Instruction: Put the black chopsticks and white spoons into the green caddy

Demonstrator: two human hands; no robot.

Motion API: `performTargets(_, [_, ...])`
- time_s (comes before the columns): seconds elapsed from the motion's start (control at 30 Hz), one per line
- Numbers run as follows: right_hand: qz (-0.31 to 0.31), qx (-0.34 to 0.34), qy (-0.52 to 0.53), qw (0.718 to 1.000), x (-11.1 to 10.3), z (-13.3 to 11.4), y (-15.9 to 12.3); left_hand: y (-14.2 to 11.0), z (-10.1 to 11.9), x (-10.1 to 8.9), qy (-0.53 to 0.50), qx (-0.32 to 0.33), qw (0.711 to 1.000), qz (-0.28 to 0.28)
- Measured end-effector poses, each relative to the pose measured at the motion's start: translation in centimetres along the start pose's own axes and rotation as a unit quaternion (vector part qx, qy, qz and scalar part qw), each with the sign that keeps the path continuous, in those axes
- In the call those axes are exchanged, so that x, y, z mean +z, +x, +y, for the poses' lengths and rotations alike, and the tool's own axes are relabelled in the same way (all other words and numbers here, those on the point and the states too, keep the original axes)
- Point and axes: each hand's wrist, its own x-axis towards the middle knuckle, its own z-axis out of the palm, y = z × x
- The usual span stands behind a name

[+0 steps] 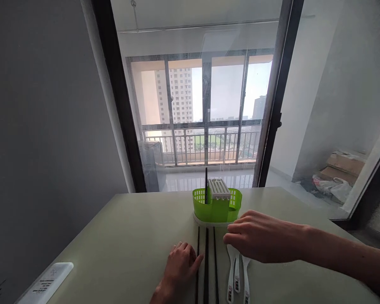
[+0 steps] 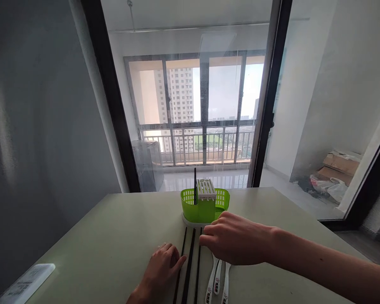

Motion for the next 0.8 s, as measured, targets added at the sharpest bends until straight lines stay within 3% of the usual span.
performTargets(0.17, [0.001, 0.013, 0.019, 1.0, 0.9, -0.1, -1.1, -0.2, 1.2, 0.6, 0.007, 0.001, 1.0, -0.007])
performTargets(0.33, [-0.019, 0.011, 0.023, 0.999, 2.1, -0.6, -1.8, -0.3, 0.7, 0.3, -0.012, -0.011, 0.999, -0.028])
performTargets(0.47, [-0.032, 0.014, 0.024, 0.999, 2.3, -0.9, -2.1, -0.2, -0.9, -1.0, 0.006, -0.018, 1.0, -0.02])
performTargets(0.67, [-0.025, 0.03, 0.041, 0.998, 2.6, -1.3, -2.9, -0.2, -5.0, -4.1, 0.164, -0.127, 0.978, -0.01])
performTargets(0.8, [-0.018, 0.039, 0.05, 0.998, 3.1, -1.3, -3.2, -0.4, -6.6, -4.5, 0.191, -0.148, 0.97, 0.002])
